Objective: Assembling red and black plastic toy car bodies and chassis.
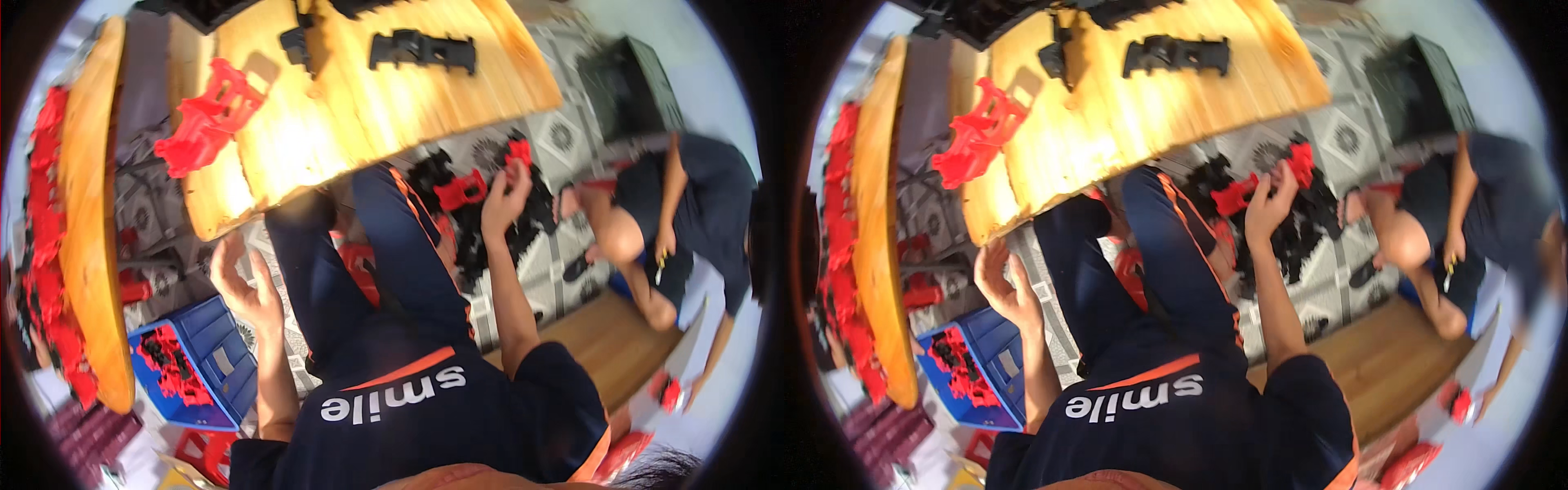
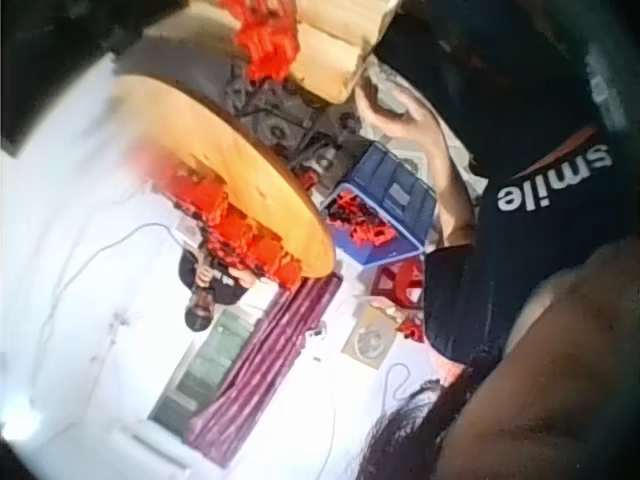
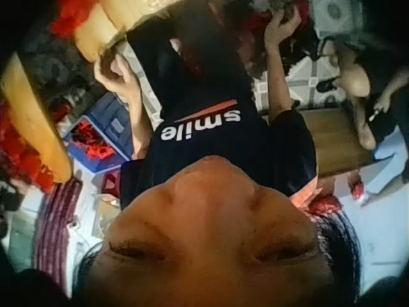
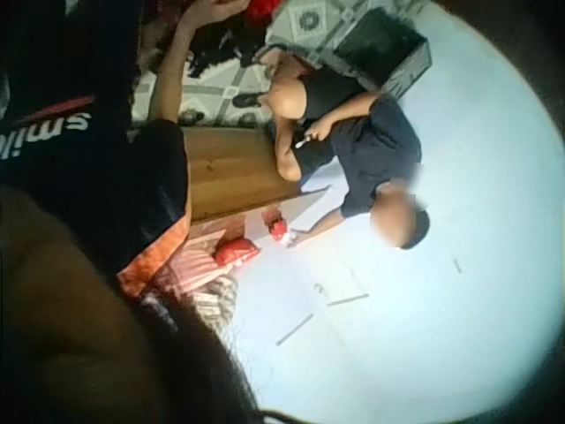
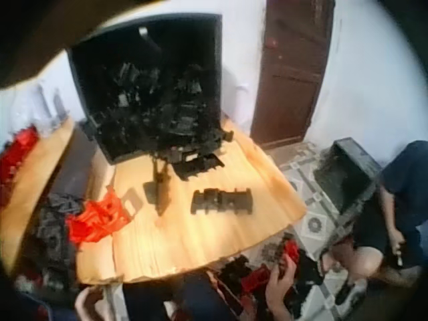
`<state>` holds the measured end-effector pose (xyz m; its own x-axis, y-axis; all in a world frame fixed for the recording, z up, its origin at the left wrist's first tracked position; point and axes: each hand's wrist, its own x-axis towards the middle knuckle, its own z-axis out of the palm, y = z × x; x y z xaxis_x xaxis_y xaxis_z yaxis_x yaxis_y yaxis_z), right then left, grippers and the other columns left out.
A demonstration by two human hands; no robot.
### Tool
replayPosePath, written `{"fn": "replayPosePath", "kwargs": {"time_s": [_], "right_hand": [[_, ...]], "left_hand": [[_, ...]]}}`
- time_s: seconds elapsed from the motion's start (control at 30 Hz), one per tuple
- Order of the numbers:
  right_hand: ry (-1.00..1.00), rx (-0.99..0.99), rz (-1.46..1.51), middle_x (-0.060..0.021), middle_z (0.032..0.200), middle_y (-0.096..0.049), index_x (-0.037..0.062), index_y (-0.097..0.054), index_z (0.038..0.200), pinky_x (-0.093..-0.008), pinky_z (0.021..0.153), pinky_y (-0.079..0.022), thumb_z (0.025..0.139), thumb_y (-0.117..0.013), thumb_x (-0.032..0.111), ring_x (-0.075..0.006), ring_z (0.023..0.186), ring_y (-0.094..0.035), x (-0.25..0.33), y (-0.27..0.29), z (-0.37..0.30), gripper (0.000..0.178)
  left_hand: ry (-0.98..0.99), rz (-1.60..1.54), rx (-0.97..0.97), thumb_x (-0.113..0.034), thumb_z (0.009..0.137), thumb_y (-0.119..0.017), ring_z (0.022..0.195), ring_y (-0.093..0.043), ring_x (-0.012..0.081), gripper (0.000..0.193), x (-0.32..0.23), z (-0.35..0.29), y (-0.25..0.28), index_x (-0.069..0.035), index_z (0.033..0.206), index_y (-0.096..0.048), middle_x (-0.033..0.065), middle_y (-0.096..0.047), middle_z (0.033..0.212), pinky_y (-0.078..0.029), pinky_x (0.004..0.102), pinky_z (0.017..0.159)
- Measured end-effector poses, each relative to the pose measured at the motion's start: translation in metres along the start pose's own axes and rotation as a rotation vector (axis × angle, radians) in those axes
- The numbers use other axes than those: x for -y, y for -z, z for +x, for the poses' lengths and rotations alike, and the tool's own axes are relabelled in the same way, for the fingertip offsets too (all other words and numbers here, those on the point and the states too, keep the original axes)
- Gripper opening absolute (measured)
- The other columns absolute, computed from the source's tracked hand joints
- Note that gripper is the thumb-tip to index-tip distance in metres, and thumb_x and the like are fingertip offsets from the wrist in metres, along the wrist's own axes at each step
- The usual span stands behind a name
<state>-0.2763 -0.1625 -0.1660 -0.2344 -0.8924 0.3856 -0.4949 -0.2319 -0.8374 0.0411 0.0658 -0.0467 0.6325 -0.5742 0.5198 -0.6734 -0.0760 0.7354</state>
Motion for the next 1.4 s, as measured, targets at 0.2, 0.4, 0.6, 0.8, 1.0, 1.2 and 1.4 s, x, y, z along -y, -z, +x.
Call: {"fn": "replayPosePath", "kwargs": {"time_s": [0.2,0.4,0.6,0.8,1.0,1.2,1.4], "right_hand": [[0.798,0.053,0.032,-0.0193,0.132,-0.051,0.001,-0.053,0.129,-0.0397,0.095,-0.044,0.085,-0.068,0.006,-0.0336,0.113,-0.052,0.145,-0.022,0.083,0.047],[0.959,0.222,-0.491,-0.0151,0.12,-0.06,0.0091,-0.061,0.118,-0.0394,0.089,-0.046,0.08,-0.072,0.023,-0.0325,0.11,-0.056,0.119,-0.079,0.167,0.041],[-0.069,0.892,0.308,-0.012,0.081,-0.069,0.0015,-0.051,0.127,-0.0308,0.062,-0.051,0.086,-0.072,0.022,-0.0174,0.071,-0.067,0.134,-0.054,0.173,0.051],[-0.38,1.049,0.082,-0.0105,0.075,-0.069,0.0022,-0.053,0.129,-0.0281,0.058,-0.051,0.088,-0.07,0.034,-0.0161,0.07,-0.069,0.153,-0.044,0.182,0.055],[0.328,0.691,-0.072,-0.0134,0.084,-0.071,0.0066,-0.059,0.126,-0.0378,0.066,-0.053,0.09,-0.065,0.041,-0.0235,0.078,-0.07,0.222,-0.049,0.139,0.051],[0.424,0.86,0.544,-0.0075,0.098,-0.07,0.0008,-0.063,0.117,-0.0247,0.074,-0.052,0.092,-0.067,0.011,-0.0097,0.089,-0.063,0.28,-0.103,0.036,0.027],[0.097,1.132,0.723,-0.0059,0.096,-0.067,-0.0016,-0.061,0.112,-0.0266,0.078,-0.052,0.093,-0.067,0.012,-0.0115,0.09,-0.063,0.286,-0.064,0.006,0.025]], "left_hand": [[-0.184,0.333,-0.207,-0.013,0.092,-0.065,0.124,-0.052,0.027,0.051,-0.017,0.143,0.003,0.002,0.137,-0.046,0.0182,-0.053,0.135,-0.039,0.0397,0.103],[0.12,0.161,0.309,-0.039,0.092,-0.066,0.133,-0.045,0.03,0.07,0.063,0.254,-0.018,0.002,0.143,-0.04,0.0252,-0.047,0.142,-0.035,0.0361,0.109],[0.248,0.209,0.618,-0.021,0.092,-0.064,0.094,-0.068,0.0236,0.045,0.077,0.242,-0.009,0.001,0.13,-0.057,0.0173,-0.068,0.114,-0.053,0.0333,0.08],[0.678,-0.286,0.639,-0.005,0.092,-0.056,0.071,-0.068,0.0153,0.028,0.058,0.208,0.003,0.0,0.119,-0.057,0.0095,-0.067,0.099,-0.053,0.0275,0.054],[0.496,-0.392,0.339,-0.003,0.091,-0.051,0.092,-0.066,0.0219,0.038,0.046,0.135,-0.009,0.002,0.128,-0.045,0.0126,-0.065,0.109,-0.054,0.0338,0.077],[0.432,0.014,0.518,-0.002,0.088,-0.054,0.102,-0.061,0.0226,0.033,-0.071,0.084,-0.016,0.0,0.12,-0.047,0.0117,-0.062,0.115,-0.049,0.038,0.078],[0.724,-1.27,0.526,-0.059,0.065,-0.083,0.129,-0.048,0.027,0.121,-0.053,0.037,-0.002,-0.013,0.155,-0.015,0.0161,-0.043,0.141,-0.041,0.0423,0.107]]}}
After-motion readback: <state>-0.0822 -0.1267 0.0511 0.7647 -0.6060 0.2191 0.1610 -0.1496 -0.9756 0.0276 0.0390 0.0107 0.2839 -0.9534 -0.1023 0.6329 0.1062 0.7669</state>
